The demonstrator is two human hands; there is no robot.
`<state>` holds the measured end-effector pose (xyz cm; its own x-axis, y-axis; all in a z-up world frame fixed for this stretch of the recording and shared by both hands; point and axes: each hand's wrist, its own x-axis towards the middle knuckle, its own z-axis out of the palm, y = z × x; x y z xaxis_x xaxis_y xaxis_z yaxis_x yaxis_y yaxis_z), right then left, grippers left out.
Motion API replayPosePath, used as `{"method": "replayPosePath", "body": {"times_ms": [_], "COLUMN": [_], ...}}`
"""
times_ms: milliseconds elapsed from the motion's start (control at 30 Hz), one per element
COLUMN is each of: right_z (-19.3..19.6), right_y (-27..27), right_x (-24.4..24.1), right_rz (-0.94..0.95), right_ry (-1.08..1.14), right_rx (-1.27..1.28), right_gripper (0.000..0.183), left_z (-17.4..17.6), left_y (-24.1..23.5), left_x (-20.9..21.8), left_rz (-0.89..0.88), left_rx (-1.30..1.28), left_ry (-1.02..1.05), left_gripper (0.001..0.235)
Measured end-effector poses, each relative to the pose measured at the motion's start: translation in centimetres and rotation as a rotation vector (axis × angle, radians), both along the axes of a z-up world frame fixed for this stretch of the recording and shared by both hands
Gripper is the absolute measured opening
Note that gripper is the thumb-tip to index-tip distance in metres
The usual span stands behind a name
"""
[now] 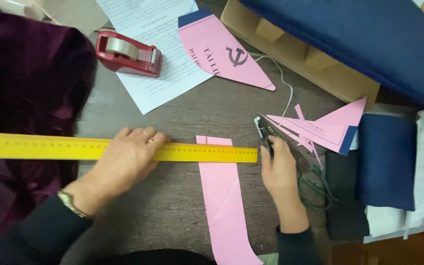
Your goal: The person cuts a pink paper sheet with scissors, measures and marks it with a ruler and pen, then folds and tapes the pieces together to form a paper craft.
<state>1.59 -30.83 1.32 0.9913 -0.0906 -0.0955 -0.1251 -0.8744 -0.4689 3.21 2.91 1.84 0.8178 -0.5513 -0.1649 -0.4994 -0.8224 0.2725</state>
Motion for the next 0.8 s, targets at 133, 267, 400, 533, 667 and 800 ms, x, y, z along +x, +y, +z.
{"method": "replayPosePath", "body": {"times_ms": [133, 267, 400, 533, 667, 800], "right_z": [0.6, -0.7, 2.3, 2.5, 3.7, 3.6], "right_y": [1.3, 1.4, 3.1, 3.1, 4.8, 6.8], "right_x": [-0.2, -0.3, -0.5, -3.1, -5.5, -6.9], "right_rz": [0.014, 0.036, 0.006, -0.038, -0.099, -0.086], "right_ry": [-0.075, -0.176, -0.220, -0.076, 0.249, 0.343], "right_rx": [-0.005, -0.033, -0.074, 0.053, 0.116, 0.002], "right_gripper": [0.027, 0.026, 0.026, 0.026, 0.061, 0.076], "left_z": [2.3, 2.7, 0.5, 0.7, 0.9, -0.3], "left_y": [2.0, 3.4, 3.9, 3.1, 1.9, 1.2], "left_x": [2.1, 5.6, 8.9, 9.8, 8.9, 8.3], "left_rz": [0.056, 0.230, 0.350, 0.344, 0.326, 0.338], "left_rx": [-0.088, -0.019, 0.035, 0.055, -0.016, -0.065], "left_ry": [-0.047, -0.258, -0.395, -0.403, -0.383, -0.377], "left_gripper": [0.046, 0.058, 0.057, 0.059, 0.060, 0.071]}}
